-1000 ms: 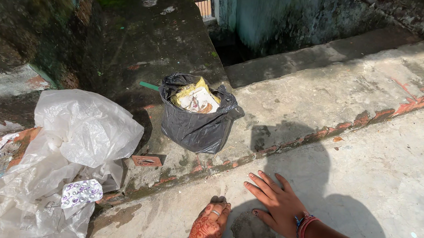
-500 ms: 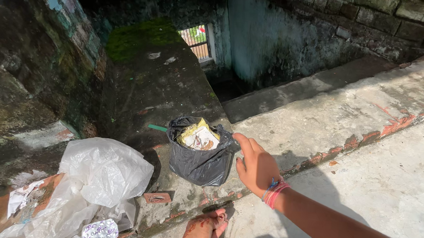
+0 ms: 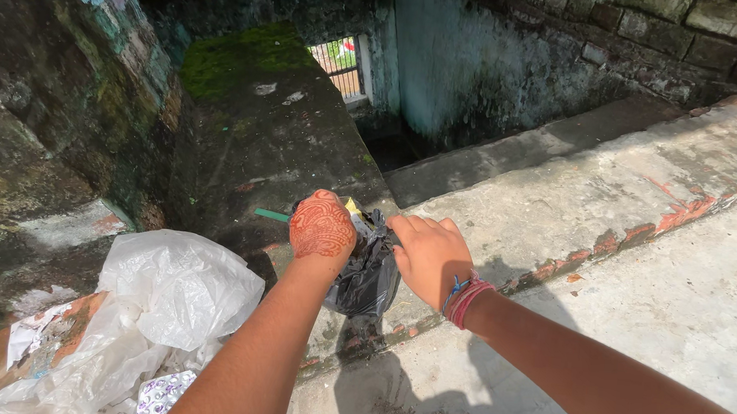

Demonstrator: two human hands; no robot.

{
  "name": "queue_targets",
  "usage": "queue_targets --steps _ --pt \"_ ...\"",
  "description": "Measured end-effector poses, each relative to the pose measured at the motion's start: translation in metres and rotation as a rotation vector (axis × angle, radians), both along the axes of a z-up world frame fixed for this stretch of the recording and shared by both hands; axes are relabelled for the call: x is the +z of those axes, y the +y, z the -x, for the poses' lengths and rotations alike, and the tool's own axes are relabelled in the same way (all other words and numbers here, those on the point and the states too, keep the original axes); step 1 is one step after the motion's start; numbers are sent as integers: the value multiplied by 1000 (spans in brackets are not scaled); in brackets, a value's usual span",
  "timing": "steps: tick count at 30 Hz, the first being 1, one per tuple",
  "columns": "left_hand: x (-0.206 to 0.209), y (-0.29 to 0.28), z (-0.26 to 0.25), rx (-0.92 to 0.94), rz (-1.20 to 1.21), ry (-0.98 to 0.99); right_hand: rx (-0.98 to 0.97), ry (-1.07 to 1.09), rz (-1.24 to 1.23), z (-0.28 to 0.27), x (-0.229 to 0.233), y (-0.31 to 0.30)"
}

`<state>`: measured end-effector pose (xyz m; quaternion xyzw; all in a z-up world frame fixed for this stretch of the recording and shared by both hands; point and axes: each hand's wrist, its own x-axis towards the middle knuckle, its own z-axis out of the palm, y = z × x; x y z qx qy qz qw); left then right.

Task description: The person opens a plastic bag to retrieve small packets, then walks into a bedroom and gathers various clothes on a bed.

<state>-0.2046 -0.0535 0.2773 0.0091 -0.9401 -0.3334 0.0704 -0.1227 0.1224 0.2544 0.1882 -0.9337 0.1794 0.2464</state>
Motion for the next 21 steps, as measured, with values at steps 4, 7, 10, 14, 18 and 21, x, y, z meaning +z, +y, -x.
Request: queue_targets --steps 4,7,10,14,18,21 --pt "17 -9 -33 -22 27 12 -131 -290 -100 -11 -4 -6" --pt "2 -20 -66 -41 -33 211 -109 -335 -297 -26 -13 -4" --pt "-58 -33 -114 -88 -56 590 -16 -503 -573 -43 -28 4" --pt "-184 -50 -193 -14 84 425 123 -641 -1017 -75 -67 7" --pt "-286 -70 -219 108 333 228 119 -597 -883 -109 -109 35" --pt "-330 -83 -229 90 437 190 -10 -711 -733 -117 -136 51"
